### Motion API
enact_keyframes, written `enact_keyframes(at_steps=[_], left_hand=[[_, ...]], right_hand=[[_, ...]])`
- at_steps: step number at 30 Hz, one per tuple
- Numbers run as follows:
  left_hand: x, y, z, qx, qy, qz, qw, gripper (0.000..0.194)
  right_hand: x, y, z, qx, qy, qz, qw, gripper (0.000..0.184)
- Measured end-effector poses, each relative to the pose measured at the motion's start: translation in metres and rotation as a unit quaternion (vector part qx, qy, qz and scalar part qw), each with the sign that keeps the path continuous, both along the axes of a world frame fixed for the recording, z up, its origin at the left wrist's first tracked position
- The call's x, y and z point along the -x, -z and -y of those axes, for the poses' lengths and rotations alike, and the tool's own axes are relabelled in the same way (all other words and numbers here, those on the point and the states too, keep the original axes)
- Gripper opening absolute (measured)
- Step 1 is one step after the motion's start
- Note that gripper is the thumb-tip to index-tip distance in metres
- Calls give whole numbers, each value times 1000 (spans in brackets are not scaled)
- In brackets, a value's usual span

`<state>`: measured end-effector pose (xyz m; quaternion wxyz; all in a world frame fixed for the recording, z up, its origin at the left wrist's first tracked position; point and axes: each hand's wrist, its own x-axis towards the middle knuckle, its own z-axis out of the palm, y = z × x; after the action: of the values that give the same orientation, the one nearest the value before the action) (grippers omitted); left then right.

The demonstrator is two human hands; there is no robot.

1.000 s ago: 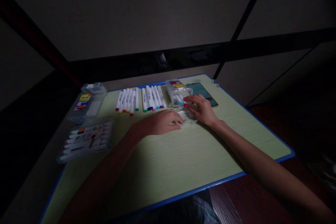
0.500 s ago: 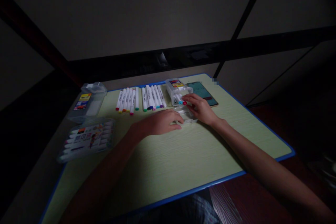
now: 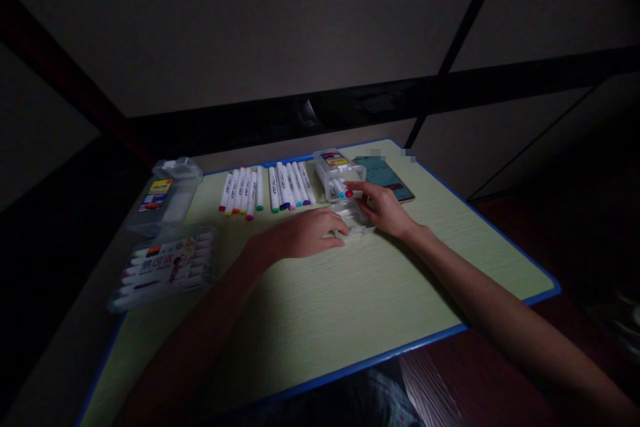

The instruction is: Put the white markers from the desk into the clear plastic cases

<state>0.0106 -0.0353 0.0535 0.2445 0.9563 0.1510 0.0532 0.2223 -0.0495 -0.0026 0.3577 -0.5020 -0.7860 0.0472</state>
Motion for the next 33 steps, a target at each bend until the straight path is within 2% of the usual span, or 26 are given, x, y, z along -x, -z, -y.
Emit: enact_keyframes(at_steps=[13, 25, 33], left_hand=[[0, 0, 1, -5, -4, -6, 1000, 20], [-1, 1, -1, -15, 0, -6, 1000, 19], [-1, 1, 0, -18, -3, -6, 1000, 19]], right_hand=[[0, 0, -1, -2, -23, 8, 1000, 43], [2, -2, 2, 17, 21, 17, 1000, 41], [5, -1, 2, 37, 29, 34, 998, 48]])
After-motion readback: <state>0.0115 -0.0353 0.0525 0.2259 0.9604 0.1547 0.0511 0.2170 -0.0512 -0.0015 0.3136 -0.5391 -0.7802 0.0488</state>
